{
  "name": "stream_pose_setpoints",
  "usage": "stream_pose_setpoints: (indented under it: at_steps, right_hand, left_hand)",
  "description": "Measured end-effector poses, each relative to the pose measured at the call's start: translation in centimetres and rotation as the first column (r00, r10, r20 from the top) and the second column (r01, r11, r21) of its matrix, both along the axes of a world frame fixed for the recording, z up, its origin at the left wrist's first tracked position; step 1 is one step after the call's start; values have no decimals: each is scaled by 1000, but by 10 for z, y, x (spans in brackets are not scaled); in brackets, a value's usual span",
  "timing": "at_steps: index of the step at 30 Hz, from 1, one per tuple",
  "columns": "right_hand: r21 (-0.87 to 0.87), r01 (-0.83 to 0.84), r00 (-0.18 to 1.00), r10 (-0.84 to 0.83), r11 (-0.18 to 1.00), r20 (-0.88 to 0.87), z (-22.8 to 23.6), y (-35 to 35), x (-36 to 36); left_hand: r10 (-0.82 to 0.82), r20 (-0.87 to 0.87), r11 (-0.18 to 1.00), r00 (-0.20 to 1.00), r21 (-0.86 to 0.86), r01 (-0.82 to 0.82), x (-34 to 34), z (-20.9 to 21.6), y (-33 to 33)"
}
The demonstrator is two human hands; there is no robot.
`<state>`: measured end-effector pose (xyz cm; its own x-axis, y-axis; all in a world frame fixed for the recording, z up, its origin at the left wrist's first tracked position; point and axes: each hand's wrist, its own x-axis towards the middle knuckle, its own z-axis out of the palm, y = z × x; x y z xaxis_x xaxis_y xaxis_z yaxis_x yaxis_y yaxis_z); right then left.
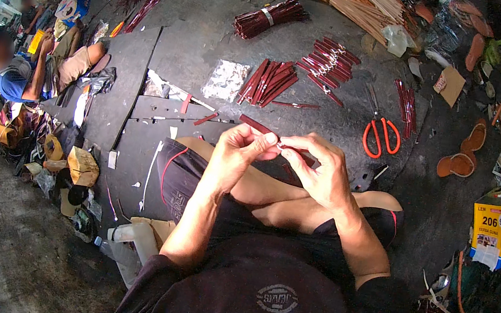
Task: The person sits on the floor and repeatedly picks up red plastic strips, folds them, and cuts them into shorter pieces using red-handled scissors. The cut pieces are placed in a pile on the floor.
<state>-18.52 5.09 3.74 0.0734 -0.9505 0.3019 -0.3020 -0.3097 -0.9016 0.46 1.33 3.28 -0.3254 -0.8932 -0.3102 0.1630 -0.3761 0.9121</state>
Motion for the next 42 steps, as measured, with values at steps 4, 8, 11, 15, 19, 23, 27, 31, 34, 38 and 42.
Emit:
stream_pose_setpoints:
  at_steps: [4, 8, 11, 15, 19, 23, 27, 31, 34, 38, 42]
  right_hand:
    - [-106, -43, 998, 37, 993, -51, -10, -3, -2]
    - [-129, -102, 982, 79, 986, -171, -10, -2, 0]
    - [-204, -72, 989, 43, 976, -141, -10, -2, 4]
    - [175, -40, 967, -6, 984, 256, -11, 1, 6]
    - [301, -113, 955, 21, 947, 295, -18, 3, 3]
    - [276, -77, 971, 10, 958, 237, -11, 4, 6]
    - [203, -69, 980, 28, 977, 197, -17, 3, 3]
    - [21, -23, 996, 25, 1000, -90, -18, 5, 6]
    - [-52, 4, 985, -13, 999, -170, -28, 4, 14]
    - [-201, 23, 961, -77, 979, -265, -46, 0, 24]
    - [10, 85, 989, -83, 996, -120, -43, -1, 26]
  left_hand:
    - [37, -16, 999, 999, 14, -36, -5, -13, 5]
    - [60, 158, 989, 986, -143, -37, -9, -7, 7]
    - [76, 120, 986, 990, -160, -56, -9, -4, 9]
    - [116, 110, 963, 987, -255, -85, -17, 1, 13]
    - [99, 140, 943, 985, -328, -48, -17, -5, 16]
    - [145, 221, 917, 964, -397, -47, -18, 0, 19]
    - [107, 155, 928, 982, -370, -43, -17, 0, 19]
    - [88, 230, 932, 969, -363, 2, -13, -2, 22]
    - [101, 307, 918, 946, -395, 30, -9, -8, 20]
    - [137, 384, 906, 913, -422, 41, -7, -11, 16]
    - [122, 433, 950, 893, -311, 21, -9, 3, 10]
